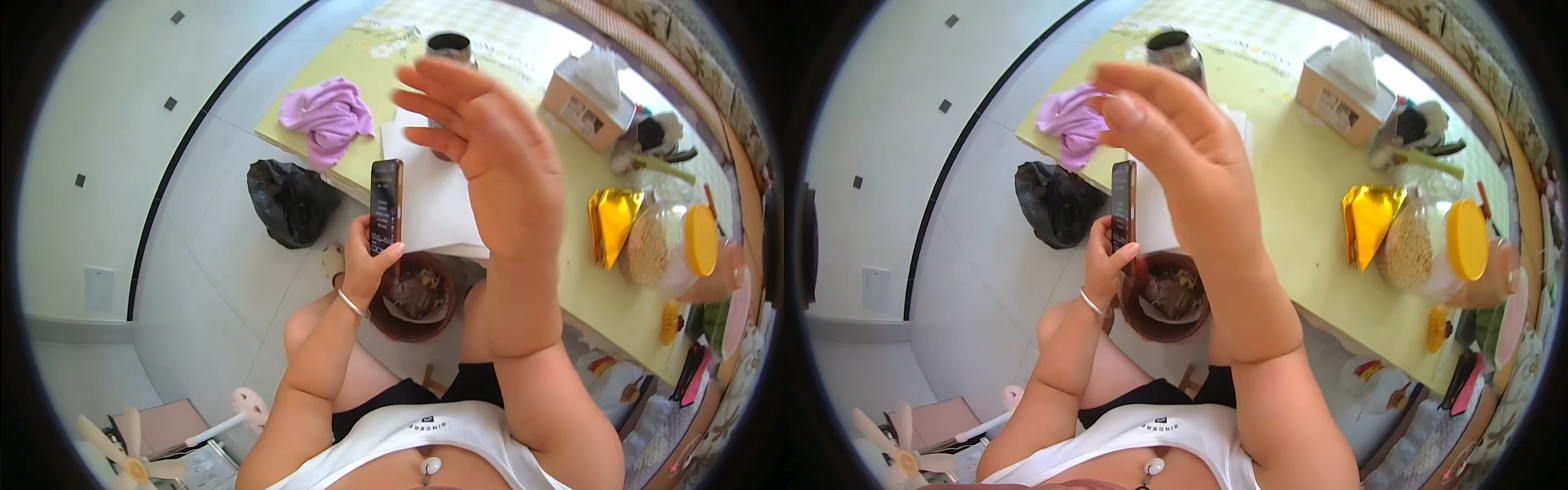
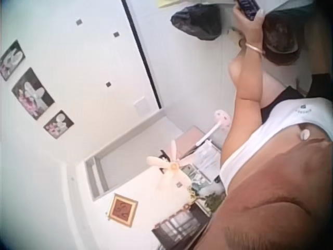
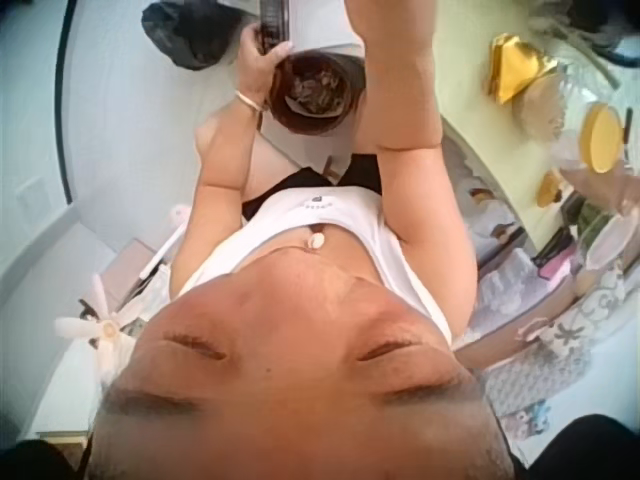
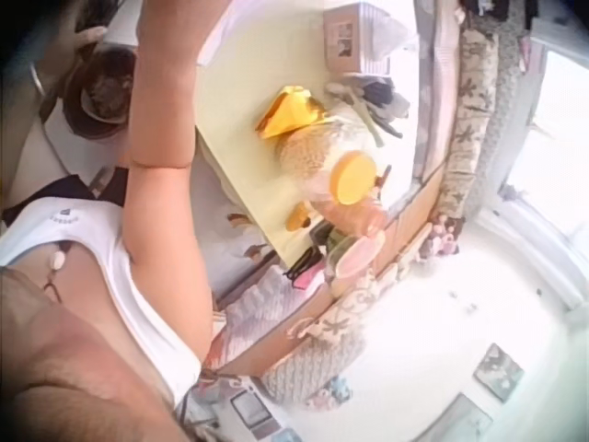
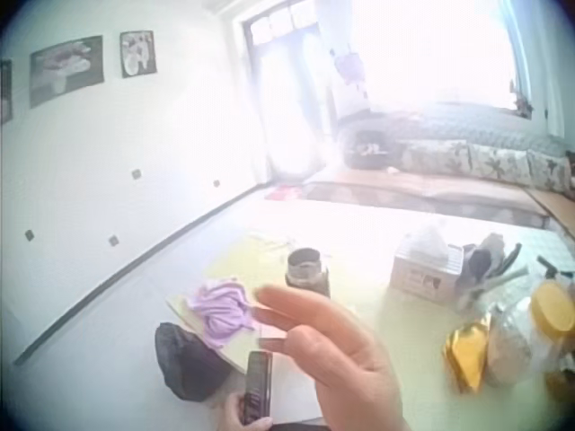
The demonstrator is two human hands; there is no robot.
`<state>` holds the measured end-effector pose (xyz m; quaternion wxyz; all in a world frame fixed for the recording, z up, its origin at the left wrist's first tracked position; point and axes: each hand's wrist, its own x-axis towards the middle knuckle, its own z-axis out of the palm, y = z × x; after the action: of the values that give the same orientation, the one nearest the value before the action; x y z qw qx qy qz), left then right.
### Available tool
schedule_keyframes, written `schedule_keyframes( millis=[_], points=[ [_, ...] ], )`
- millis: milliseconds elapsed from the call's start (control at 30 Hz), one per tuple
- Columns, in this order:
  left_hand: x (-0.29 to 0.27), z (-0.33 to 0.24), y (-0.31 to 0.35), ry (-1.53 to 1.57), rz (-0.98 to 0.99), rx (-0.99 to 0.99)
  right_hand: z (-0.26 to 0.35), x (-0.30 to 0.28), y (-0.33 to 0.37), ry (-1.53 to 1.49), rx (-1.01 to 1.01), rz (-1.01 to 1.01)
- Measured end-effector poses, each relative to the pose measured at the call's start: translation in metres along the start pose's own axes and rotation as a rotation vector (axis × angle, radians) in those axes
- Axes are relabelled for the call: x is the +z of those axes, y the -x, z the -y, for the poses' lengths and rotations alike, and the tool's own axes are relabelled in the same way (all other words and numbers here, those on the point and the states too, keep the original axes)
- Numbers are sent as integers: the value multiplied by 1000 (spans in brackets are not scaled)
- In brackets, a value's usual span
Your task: The person sits on the floor and folds multiple sheets of white paper using a yellow rectangular guide. They repeatedly align the paper with the guide, fold it, and press the crease to create uniform folded units.
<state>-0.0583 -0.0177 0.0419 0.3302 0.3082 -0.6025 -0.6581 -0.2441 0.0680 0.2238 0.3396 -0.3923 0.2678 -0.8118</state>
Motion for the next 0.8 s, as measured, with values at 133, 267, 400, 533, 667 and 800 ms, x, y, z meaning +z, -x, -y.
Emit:
schedule_keyframes(
  millis=[133, 267, 400, 533, 667, 800],
  points=[
    [-11, -10, 1, 237, 11, 22, -56, -11, -8, 595, 93, -36],
    [-19, -10, -9, 381, 57, 125, -117, -28, -3, 750, 388, 123],
    [-33, -21, -7, 415, 115, 118, -126, -12, 0, 237, 622, 99],
    [-37, -30, -3, 378, 171, 115, -128, -9, 3, 155, 570, 128],
    [-31, -24, -6, 383, 238, 151, -116, -5, 5, 191, 531, 146],
    [-16, -32, -11, 349, 316, 149, -105, -21, 12, 251, 444, 69]
  ],
)
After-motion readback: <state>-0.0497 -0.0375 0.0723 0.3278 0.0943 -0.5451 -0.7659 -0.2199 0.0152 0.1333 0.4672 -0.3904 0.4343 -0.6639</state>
